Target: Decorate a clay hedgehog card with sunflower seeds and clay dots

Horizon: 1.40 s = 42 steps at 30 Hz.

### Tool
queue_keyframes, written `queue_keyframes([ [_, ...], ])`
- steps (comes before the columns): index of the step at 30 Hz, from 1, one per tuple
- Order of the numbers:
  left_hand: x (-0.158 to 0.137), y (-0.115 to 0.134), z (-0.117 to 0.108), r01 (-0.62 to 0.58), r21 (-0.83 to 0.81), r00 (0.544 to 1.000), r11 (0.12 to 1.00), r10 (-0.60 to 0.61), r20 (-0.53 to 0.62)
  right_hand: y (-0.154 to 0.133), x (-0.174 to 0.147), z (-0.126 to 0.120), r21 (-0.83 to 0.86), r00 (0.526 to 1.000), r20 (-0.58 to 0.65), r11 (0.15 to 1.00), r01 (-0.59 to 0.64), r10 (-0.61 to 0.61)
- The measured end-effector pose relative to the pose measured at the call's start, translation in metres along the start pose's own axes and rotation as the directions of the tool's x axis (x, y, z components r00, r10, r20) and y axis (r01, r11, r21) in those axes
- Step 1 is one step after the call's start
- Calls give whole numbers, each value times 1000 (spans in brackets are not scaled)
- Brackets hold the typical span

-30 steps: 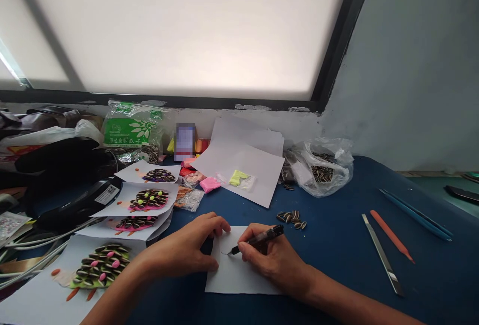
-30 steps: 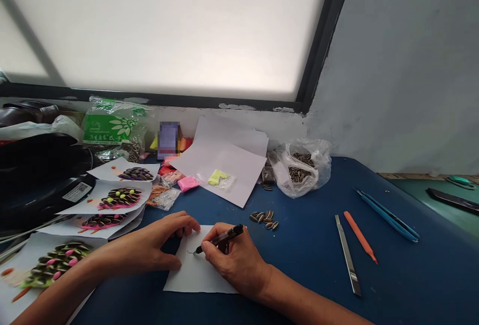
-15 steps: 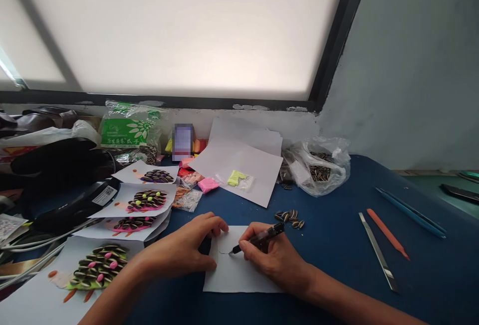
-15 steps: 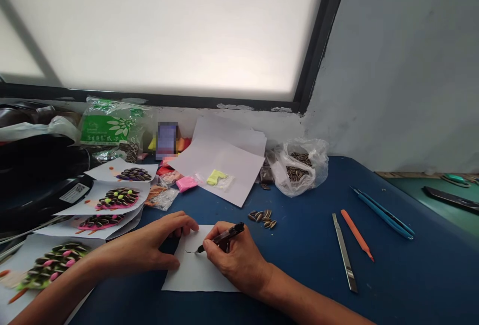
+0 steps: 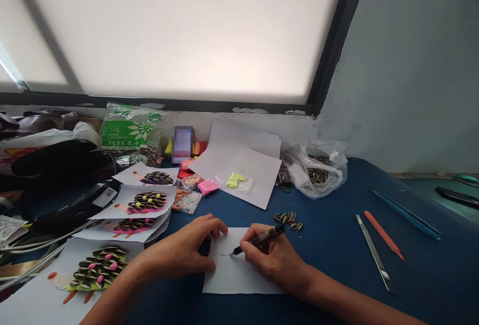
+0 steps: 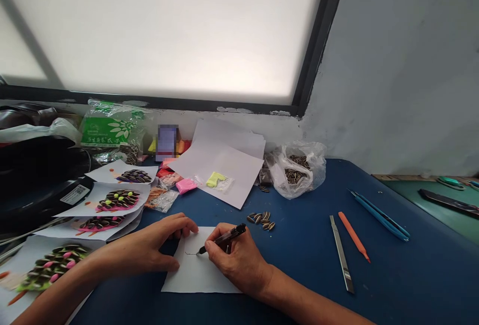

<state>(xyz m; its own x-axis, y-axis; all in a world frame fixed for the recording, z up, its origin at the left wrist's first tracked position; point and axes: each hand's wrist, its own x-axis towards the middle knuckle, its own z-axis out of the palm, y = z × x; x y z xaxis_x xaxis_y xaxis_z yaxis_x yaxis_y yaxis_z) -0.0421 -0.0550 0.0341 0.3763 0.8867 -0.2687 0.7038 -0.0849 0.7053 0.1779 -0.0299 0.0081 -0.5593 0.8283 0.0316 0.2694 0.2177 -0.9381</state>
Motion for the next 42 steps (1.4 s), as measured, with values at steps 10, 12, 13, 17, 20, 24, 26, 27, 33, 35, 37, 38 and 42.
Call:
queue_keyframes([
  [10, 0, -1, -1, -8, 2, 1000, 1000, 8, 6, 1, -3, -3, 21, 1000, 1, 1000, -8, 8],
  [12, 0, -1, 0, -4, 6, 1000, 1000, 4, 6, 0, -3, -3, 14, 1000, 0, 1000, -7, 7],
  [13, 0, -1, -1, -3, 7, 1000, 1000, 3, 5, -1, -3, -3, 10, 1000, -2, 1000, -7, 7],
  [17, -2, 1, -1, -4, 10, 1000, 1000, 4, 5, -1, -3, -3, 7, 1000, -10, 1000, -5, 5],
  [20, -2, 3, -1, 5, 10, 1000, 1000, -5, 0, -1, -4, -3, 12, 1000, -11, 1000, -2, 2],
  [24, 1, 3, 3, 37, -4, 999, 999, -37, 8, -1, -4, -3, 18, 1000, -9, 1000, -1, 2],
  [26, 2, 2, 4, 33, -11, 999, 999, -33, 13, -1, -4, -3, 11, 1000, -12, 1000, -3, 3],
  [27, 2, 2, 4, 32, -14, 999, 999, -32, 14, -1, -4, -3, 7, 1000, -16, 1000, -2, 2],
  [33, 2, 1, 4, 43, -17, 999, 999, -43, 23, -2, -4, -3, 3, 1000, -19, 1000, 1, -1],
  [35, 2, 0, 4, 33, -20, 999, 999, -32, 20, -2, -4, -3, 1, 1000, -15, 1000, -2, 2],
  [37, 2, -2, 4, 24, -21, 999, 1000, -23, 21, -2, -4, -3, 4, 1000, -13, 1000, -6, 6],
  [38, 2, -2, 5, 22, -20, 1000, 1000, -22, 21, -2, -4, -3, 6, 1000, -14, 1000, -6, 6],
  [42, 2, -2, 5, 20, -18, 1000, 1000, -20, 11, 0, -4, -3, 10, 1000, -21, 1000, -2, 2],
])
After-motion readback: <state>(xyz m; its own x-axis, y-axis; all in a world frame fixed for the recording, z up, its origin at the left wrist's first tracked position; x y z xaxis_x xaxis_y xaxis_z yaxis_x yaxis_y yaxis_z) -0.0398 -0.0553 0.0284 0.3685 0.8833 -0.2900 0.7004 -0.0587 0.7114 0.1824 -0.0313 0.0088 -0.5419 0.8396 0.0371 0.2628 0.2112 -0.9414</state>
